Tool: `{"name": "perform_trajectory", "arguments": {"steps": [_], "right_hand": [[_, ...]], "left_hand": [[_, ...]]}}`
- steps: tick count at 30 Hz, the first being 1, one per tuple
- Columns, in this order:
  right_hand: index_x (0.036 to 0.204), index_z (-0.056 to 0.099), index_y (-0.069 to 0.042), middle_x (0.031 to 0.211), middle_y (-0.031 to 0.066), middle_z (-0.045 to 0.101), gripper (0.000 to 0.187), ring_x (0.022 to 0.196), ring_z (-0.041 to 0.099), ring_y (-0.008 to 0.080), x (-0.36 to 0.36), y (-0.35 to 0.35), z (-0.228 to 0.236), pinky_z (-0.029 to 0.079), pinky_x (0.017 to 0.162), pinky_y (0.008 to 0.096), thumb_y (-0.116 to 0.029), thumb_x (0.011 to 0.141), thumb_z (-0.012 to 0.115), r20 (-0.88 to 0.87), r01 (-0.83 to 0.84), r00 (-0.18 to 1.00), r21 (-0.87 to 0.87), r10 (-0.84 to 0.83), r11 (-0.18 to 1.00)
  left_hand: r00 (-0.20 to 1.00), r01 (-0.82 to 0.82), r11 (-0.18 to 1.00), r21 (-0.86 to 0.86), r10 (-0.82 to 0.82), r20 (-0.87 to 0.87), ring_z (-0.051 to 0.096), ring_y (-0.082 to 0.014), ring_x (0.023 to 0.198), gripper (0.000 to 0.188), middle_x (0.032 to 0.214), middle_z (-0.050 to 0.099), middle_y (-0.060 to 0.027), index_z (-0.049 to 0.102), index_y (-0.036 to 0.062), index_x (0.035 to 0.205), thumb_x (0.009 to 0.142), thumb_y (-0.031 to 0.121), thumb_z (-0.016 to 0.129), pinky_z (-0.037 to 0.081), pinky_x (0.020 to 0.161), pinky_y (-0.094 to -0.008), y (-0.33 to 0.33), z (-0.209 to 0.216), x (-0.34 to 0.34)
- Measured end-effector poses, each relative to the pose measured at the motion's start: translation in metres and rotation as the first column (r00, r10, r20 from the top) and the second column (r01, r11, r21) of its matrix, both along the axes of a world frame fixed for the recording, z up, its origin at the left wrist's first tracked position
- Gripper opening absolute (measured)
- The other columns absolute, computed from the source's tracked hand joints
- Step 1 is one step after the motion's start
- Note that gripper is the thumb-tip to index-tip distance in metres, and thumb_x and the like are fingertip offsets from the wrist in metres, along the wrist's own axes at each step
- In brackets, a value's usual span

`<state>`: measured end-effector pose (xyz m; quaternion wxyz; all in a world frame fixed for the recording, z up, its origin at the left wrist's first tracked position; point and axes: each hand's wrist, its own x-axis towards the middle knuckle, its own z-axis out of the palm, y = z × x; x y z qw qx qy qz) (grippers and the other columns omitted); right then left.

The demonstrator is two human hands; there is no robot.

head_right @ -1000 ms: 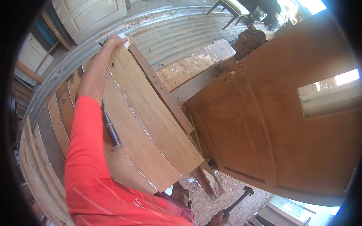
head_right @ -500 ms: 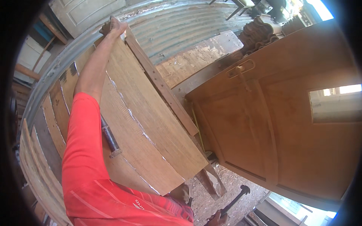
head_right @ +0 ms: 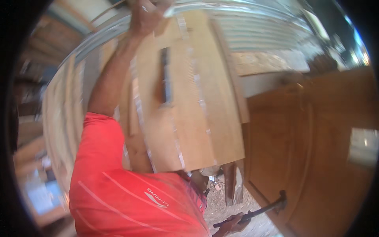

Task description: The person aligns wooden boards on a workbench, placing a wooden block against the edges and tapping it with a hammer to join the boards together. The person then inserts wooden wedges into the assembly and drives them into place with the hammer.

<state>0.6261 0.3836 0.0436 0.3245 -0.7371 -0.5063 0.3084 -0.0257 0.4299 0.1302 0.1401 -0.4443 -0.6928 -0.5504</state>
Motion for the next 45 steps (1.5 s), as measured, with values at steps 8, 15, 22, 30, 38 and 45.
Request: {"name": "perform_trajectory", "arguments": {"steps": [8, 15, 22, 30, 38, 45], "right_hand": [[0.126, 0.054, -0.002, 0.068, -0.0011, 0.049, 0.038, 0.05, 0.049, 0.0083, -0.016, 0.108, -0.019, 0.038, 0.042, 0.0251, -0.022, 0.096, 0.064, -0.29, -0.663, 0.64, 0.26, 0.712, 0.702], [0.122, 0.055, 0.001, 0.072, 0.0035, 0.052, 0.029, 0.055, 0.049, 0.0104, -0.07, 0.029, 0.03, 0.041, 0.05, 0.0265, -0.018, 0.099, 0.055, -0.29, -0.876, 0.372, 0.204, 0.882, 0.437], [0.123, 0.057, 0.003, 0.089, 0.0079, 0.055, 0.034, 0.079, 0.051, 0.0173, -0.145, -0.054, 0.033, 0.046, 0.075, 0.0337, -0.02, 0.098, 0.059, 0.084, -0.992, 0.109, 0.075, 0.99, 0.103], [0.149, 0.043, 0.001, 0.099, 0.0132, 0.061, 0.051, 0.086, 0.059, 0.0214, -0.335, -0.217, 0.037, 0.049, 0.085, 0.0352, -0.016, 0.102, 0.053, -0.002, -0.957, -0.289, -0.033, 0.957, -0.289], [0.153, 0.039, -0.01, 0.108, 0.0322, 0.067, 0.053, 0.099, 0.067, 0.0474, -0.517, -0.337, 0.031, 0.051, 0.083, 0.0513, -0.022, 0.103, 0.052, 0.324, -0.879, -0.463, -0.044, 0.825, -0.475], [0.15, 0.042, -0.008, 0.1, 0.0328, 0.067, 0.051, 0.096, 0.066, 0.0496, -0.543, -0.344, 0.014, 0.049, 0.082, 0.0548, -0.022, 0.102, 0.052, 0.372, -0.8, -0.574, -0.066, 0.73, -0.596]], "left_hand": [[0.853, -0.427, 0.756, -0.496, 0.518, 0.055, 0.065, -0.0356, 0.117, 0.063, 0.127, 0.066, -0.0202, 0.052, 0.0059, 0.142, 0.088, 0.028, 0.077, 0.052, 0.097, -0.0411, -0.267, -0.048, 0.205], [0.652, -0.568, 0.594, -0.57, 0.747, 0.13, 0.06, -0.0377, 0.122, 0.061, 0.134, 0.06, -0.0236, 0.053, 0.0044, 0.141, 0.089, 0.03, 0.074, 0.048, 0.101, -0.045, -0.361, -0.137, 0.198], [0.647, -0.62, 0.545, -0.564, 0.762, 0.024, 0.044, -0.0352, 0.14, 0.075, 0.148, 0.049, -0.0236, 0.05, -0.0005, 0.144, 0.09, 0.048, 0.067, 0.036, 0.117, -0.0423, -0.423, -0.125, 0.192], [0.342, -0.667, 0.107, -0.737, 0.923, -0.176, 0.02, -0.0464, 0.15, 0.098, 0.161, 0.023, -0.0297, 0.023, -0.0044, 0.156, 0.093, 0.063, 0.056, 0.018, 0.124, -0.0513, -0.615, -0.155, 0.2], [0.35, -0.63, 0.099, -0.77, 0.922, -0.168, 0.017, -0.0443, 0.152, 0.094, 0.163, 0.022, -0.0279, 0.022, -0.0062, 0.156, 0.098, 0.063, 0.047, 0.012, 0.125, -0.0517, -0.636, -0.162, 0.205], [0.342, -0.632, 0.108, -0.768, 0.927, -0.151, 0.016, -0.0411, 0.153, 0.092, 0.163, 0.023, -0.0269, 0.025, -0.0068, 0.155, 0.098, 0.061, 0.049, 0.012, 0.125, -0.051, -0.639, -0.157, 0.207]]}}
